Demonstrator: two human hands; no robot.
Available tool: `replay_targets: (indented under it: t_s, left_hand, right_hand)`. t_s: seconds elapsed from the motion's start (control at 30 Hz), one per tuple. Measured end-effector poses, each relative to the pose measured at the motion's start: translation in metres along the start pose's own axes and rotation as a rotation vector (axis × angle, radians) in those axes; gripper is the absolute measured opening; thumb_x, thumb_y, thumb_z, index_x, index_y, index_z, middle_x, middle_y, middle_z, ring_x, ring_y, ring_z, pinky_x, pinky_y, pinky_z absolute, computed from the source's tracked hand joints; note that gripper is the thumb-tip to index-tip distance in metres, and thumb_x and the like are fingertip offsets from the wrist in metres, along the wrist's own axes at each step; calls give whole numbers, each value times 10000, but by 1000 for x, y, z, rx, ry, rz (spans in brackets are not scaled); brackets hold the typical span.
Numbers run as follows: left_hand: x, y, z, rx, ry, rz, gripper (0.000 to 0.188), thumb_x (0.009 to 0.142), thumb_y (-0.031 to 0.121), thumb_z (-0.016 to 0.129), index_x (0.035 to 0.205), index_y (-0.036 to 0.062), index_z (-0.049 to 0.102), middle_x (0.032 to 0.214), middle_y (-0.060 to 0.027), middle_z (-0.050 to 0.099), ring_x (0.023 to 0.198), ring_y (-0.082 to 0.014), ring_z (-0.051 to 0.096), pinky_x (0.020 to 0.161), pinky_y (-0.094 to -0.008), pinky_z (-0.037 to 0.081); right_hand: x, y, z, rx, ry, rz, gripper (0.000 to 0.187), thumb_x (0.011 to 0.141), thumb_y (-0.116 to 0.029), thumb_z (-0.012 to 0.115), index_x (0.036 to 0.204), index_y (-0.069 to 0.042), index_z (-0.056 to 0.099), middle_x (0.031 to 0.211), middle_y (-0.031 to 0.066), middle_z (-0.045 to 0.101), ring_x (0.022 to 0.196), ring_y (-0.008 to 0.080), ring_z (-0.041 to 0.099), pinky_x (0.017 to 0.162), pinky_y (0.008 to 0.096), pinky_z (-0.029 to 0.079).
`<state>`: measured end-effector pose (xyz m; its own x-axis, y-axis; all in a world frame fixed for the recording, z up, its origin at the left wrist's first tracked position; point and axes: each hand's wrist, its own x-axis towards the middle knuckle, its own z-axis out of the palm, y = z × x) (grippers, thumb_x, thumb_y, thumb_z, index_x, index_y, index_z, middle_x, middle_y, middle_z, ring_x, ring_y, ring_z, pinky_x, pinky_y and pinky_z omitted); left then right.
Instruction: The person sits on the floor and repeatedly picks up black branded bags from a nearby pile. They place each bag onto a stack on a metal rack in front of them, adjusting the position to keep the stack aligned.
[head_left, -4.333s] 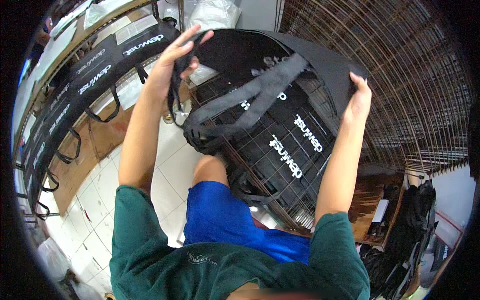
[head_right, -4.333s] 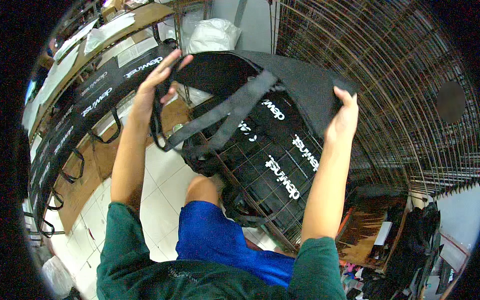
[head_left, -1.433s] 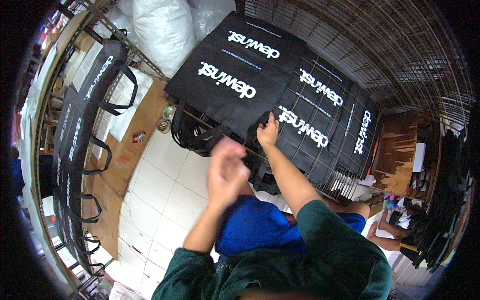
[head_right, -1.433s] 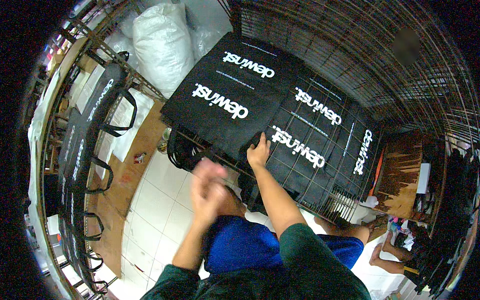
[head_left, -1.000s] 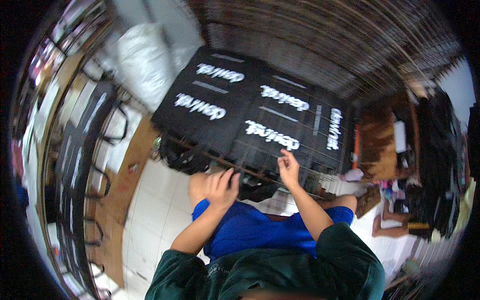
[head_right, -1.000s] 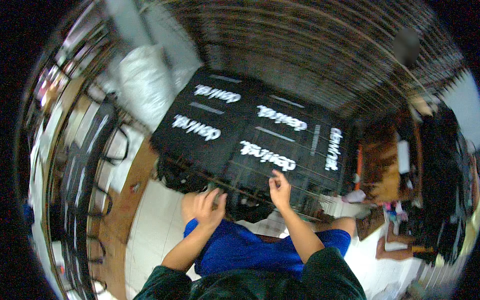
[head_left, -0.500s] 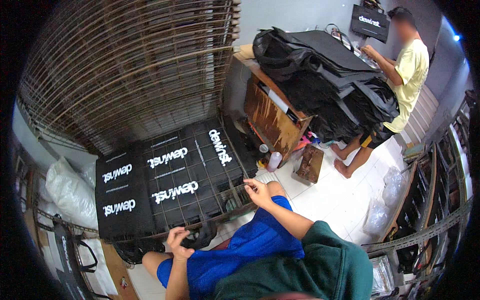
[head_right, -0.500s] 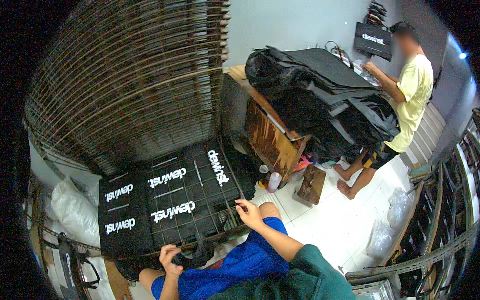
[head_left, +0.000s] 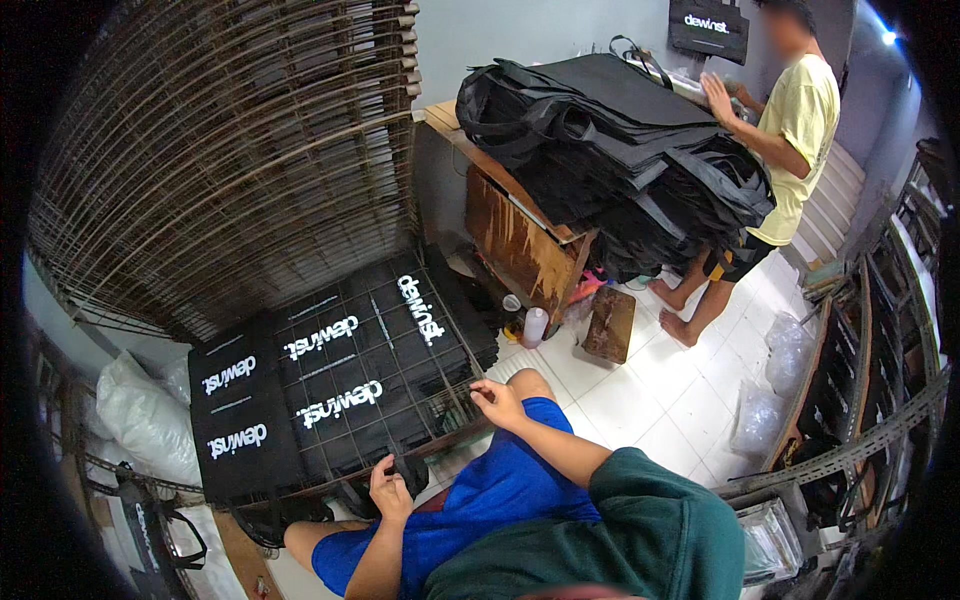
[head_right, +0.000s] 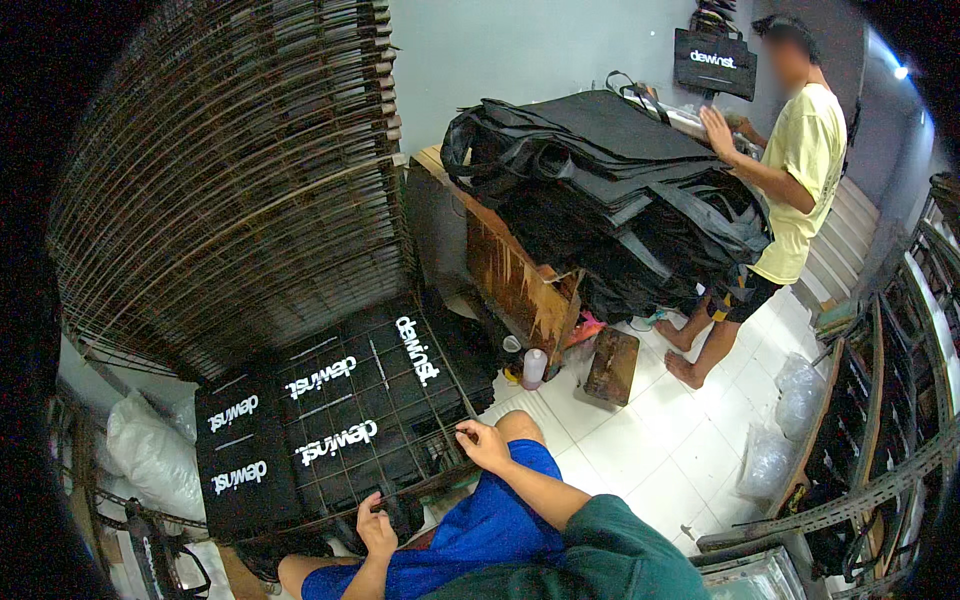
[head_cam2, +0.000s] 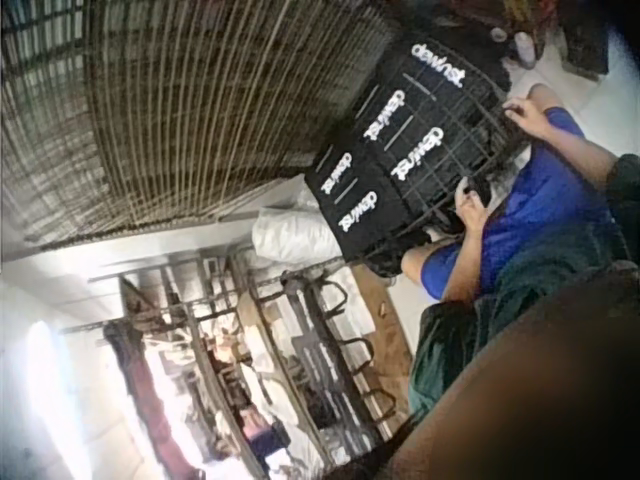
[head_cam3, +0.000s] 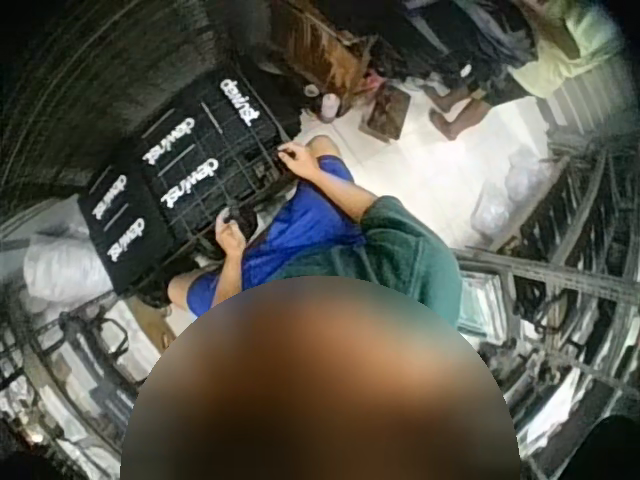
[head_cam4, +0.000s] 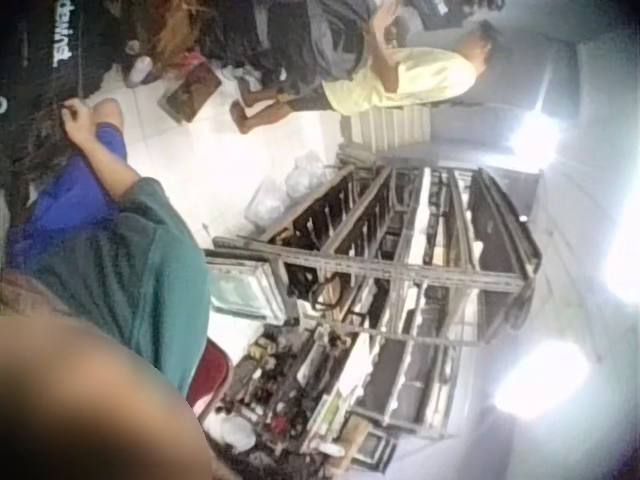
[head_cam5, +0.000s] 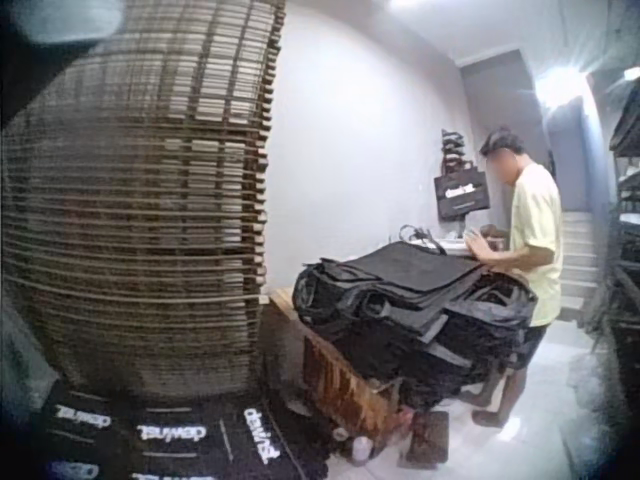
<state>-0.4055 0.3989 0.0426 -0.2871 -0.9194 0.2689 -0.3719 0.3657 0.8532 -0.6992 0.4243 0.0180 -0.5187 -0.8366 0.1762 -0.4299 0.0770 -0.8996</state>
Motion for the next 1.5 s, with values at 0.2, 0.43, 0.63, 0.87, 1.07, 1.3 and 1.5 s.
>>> replay_targets:
  t_s: [0.2,0.43,0.63,0.87,1.07,1.3,1.5]
  left_hand:
    - [-14,-92,-2,145,-193,151,286,747,150,592,994,7,603,930,-127,630,799,-249,617,678,-325,491]
    - [-17,-67,-2,100,-353,-288,391,738,268,703,1028,25,605,840,-110,658,749,-210,645,669,-317,503]
    - [-12,-60,-8,64,-287,-363,405,733,216,713,1055,9,585,822,-115,656,723,-202,646,644,-311,506]
    - [-14,-61,-10,62,-208,-336,405,743,201,703,1076,14,571,784,-103,654,687,-190,643,644,-319,503]
    - [-15,-55,-12,49,-184,-347,391,741,198,703,1065,23,572,768,-89,646,672,-179,634,647,-318,503]
    - [-12,-56,-6,-80,-153,-321,387,740,218,715,1050,30,582,811,-107,656,713,-176,638,667,-320,504]
    - [44,25,24,-601,-333,-459,424,822,291,666,1154,62,534,1092,-63,602,1005,-164,566,865,-316,439]
  right_hand:
    - [2,-44,-14,131,-121,-74,186,832,-135,620,993,-45,633,685,-11,599,607,82,532,576,245,442]
    - [95,-186,-161,61,95,-504,196,786,-151,659,942,-36,628,1023,79,622,867,155,591,752,273,472]
    - [174,-286,-332,456,568,-414,519,828,-374,606,1199,-41,463,994,85,560,860,163,569,688,306,482]
    - [226,-257,-469,1196,718,-122,996,813,-529,549,1398,-10,-68,1340,360,213,1217,465,348,992,504,367]
    - [195,-276,-466,1432,738,-90,1158,709,-785,385,1384,22,-99,1431,287,47,1295,480,180,1021,599,255]
    - [237,-271,-496,700,539,-24,359,727,-224,637,1010,-13,572,1021,130,566,1016,282,507,836,454,444]
    - [222,-413,-438,135,422,-552,368,763,-203,603,1069,0,600,1007,81,613,1010,177,529,938,295,360]
